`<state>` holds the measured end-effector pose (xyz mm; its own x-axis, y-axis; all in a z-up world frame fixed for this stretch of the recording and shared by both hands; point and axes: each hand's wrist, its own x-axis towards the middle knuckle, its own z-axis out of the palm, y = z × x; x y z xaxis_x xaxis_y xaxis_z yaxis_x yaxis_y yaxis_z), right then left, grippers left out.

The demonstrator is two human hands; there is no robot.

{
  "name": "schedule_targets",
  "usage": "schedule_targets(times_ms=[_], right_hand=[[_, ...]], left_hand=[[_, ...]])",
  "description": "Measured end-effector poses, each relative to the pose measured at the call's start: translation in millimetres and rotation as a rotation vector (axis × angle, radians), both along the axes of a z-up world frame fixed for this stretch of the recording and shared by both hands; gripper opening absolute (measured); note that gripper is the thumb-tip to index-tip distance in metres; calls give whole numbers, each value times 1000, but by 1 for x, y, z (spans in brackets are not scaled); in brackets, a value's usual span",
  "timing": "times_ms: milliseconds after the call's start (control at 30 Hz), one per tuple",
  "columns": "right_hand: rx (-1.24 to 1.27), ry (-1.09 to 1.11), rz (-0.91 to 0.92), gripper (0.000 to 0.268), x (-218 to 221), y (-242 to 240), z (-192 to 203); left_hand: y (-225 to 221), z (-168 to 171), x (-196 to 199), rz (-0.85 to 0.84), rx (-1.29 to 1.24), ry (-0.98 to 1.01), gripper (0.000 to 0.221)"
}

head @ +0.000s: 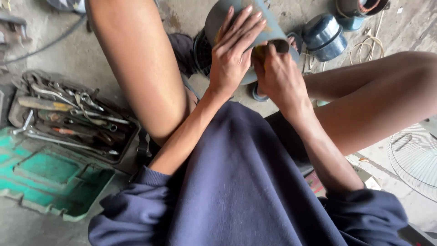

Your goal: Cleaning the interior of a motor stator or casing using a wire brush and a screwdriver to remove rust and debris.

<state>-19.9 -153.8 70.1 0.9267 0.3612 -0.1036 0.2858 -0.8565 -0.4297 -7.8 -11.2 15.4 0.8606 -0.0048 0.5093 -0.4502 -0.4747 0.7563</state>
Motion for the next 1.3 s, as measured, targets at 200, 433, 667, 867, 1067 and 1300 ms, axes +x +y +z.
schedule_targets(times_ms=[200, 433, 667, 867, 1067, 1300], right_hand=[[-392, 214, -81, 30, -36, 5, 86], [-331, 122, 60, 29, -17, 2, 63], [-128, -24, -2, 20, -12, 4, 29], [-296, 231, -73, 24, -27, -7, 78], [-78, 67, -63, 22, -6, -3, 30], [-20, 251, -129, 22, -35, -57, 122]], left_hand=[[-4, -9, 3, 36, -14, 33, 49], [-1, -3, -4, -13, -4, 23, 44], [0, 1, -2, 13, -17, 37, 51], [-4, -9, 3, 62, -48, 52, 47], [1, 9, -2, -7, -38, 46, 47], [7, 10, 6, 10, -70, 78, 42]])
